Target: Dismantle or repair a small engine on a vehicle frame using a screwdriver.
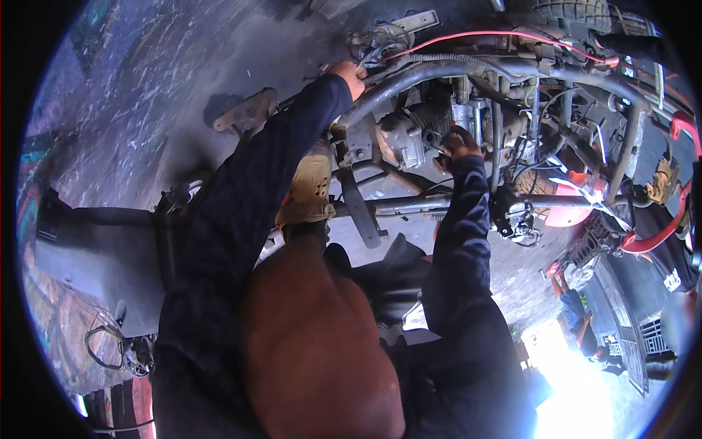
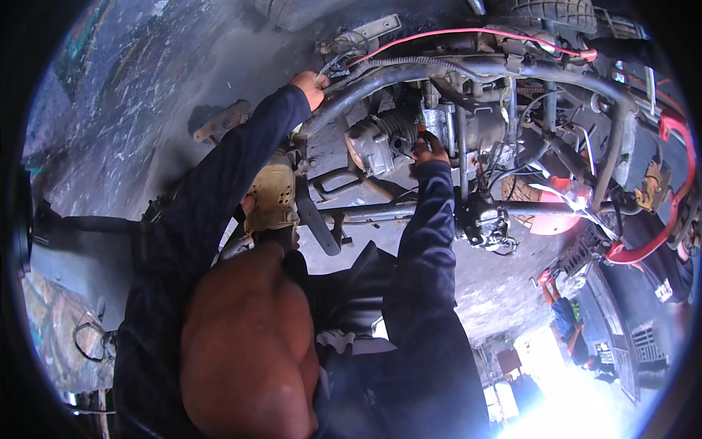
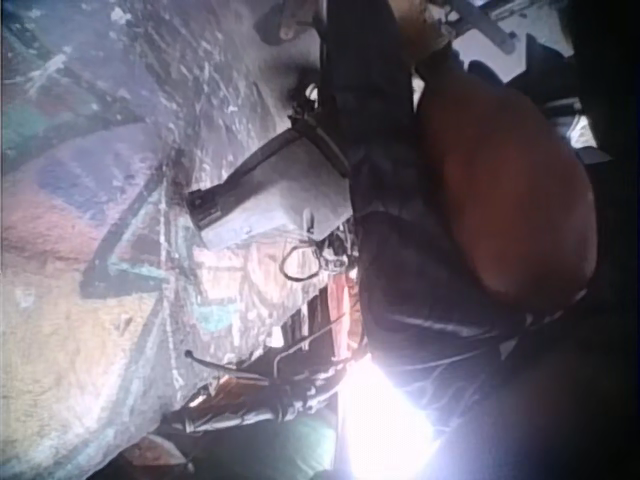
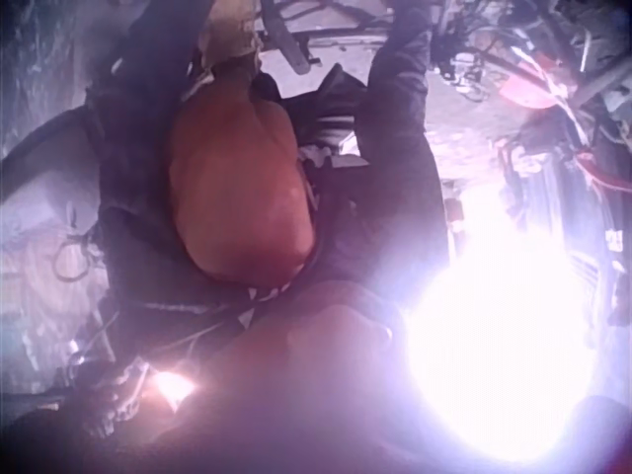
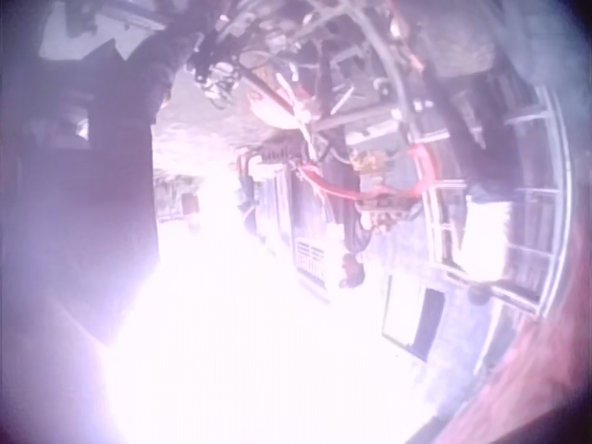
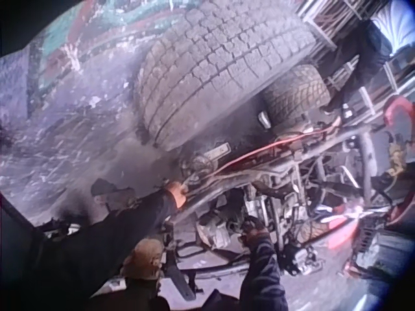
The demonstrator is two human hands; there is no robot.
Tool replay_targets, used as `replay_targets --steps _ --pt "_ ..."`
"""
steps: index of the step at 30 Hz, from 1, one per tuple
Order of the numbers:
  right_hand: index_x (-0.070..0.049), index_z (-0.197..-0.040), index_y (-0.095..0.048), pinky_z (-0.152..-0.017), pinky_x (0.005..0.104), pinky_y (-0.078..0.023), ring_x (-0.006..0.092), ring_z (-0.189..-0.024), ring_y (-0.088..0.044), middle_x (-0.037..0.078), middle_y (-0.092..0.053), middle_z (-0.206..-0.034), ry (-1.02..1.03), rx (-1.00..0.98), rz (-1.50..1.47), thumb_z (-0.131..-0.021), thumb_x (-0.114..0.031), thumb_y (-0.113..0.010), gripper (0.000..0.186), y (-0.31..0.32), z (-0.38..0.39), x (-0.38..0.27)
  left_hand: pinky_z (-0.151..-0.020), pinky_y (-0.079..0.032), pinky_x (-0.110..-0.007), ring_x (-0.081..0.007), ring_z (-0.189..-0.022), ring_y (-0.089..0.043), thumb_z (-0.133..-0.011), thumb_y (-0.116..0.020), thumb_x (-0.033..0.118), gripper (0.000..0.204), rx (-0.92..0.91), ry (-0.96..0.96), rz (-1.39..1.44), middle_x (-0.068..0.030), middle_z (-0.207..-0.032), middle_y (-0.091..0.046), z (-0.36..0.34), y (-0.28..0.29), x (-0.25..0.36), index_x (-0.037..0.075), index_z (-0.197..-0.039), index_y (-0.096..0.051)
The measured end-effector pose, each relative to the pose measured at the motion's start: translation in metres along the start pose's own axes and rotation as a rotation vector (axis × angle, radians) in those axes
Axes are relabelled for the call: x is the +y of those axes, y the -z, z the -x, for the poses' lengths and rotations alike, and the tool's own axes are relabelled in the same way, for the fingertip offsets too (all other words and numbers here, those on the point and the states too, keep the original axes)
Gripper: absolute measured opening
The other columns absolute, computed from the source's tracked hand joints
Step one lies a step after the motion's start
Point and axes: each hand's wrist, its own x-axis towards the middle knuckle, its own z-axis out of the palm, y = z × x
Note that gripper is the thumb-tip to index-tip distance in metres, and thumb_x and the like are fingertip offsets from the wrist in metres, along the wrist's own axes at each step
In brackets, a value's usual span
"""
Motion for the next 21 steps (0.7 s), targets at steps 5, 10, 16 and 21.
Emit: replay_targets --steps 5,10,16,21 --pt "-0.015 -0.112 -0.057 -0.058 0.0321 -0.052 0.0186 -0.073 -0.061 0.007 -0.060 -0.096 -0.102 -0.156 -0.021 -0.080 -0.014 -0.061 0.032 0.008 0.002 -0.047 -0.069 -0.047 -0.035 -0.0277 -0.074 -0.063 -0.073 -0.051 0.005 0.019 -0.021 0.008 -0.075 -0.0147 -0.077 -0.065 0.005 0.007 -0.012 0.007 -0.086 -0.065" --pt "-0.019 -0.110 -0.057 -0.051 0.0338 -0.050 0.0185 -0.070 -0.061 0.006 -0.061 -0.080 -0.331 0.020 -0.118 -0.087 -0.024 -0.055 0.024 -0.020 -0.021 0.004 -0.072 -0.047 -0.035 -0.0297 -0.076 -0.063 -0.070 -0.052 0.006 0.019 -0.022 0.009 -0.026 -0.0153 -0.077 -0.065 0.004 0.001 0.011 0.007 -0.083 -0.065" --pt "-0.020 -0.111 -0.057 -0.050 0.0326 -0.047 0.0193 -0.057 -0.059 0.006 -0.061 -0.073 -0.137 -0.015 -0.057 -0.088 -0.026 -0.054 0.023 0.007 -0.001 -0.031 -0.072 -0.047 -0.035 -0.0276 -0.077 -0.064 -0.069 -0.049 0.002 0.023 -0.018 0.063 -0.015 -0.0161 -0.079 -0.066 0.008 0.006 -0.001 0.005 -0.086 -0.065" --pt "-0.012 -0.107 -0.062 -0.068 0.0344 -0.049 0.0220 -0.071 -0.064 0.010 -0.065 -0.078 -0.245 -0.036 -0.166 -0.084 -0.031 -0.052 0.031 0.002 -0.016 -0.020 -0.070 -0.047 -0.034 -0.0269 -0.075 -0.063 -0.069 -0.049 0.001 0.023 -0.054 -0.002 -0.018 -0.0152 -0.078 -0.066 0.001 0.001 -0.002 0.003 -0.087 -0.065"
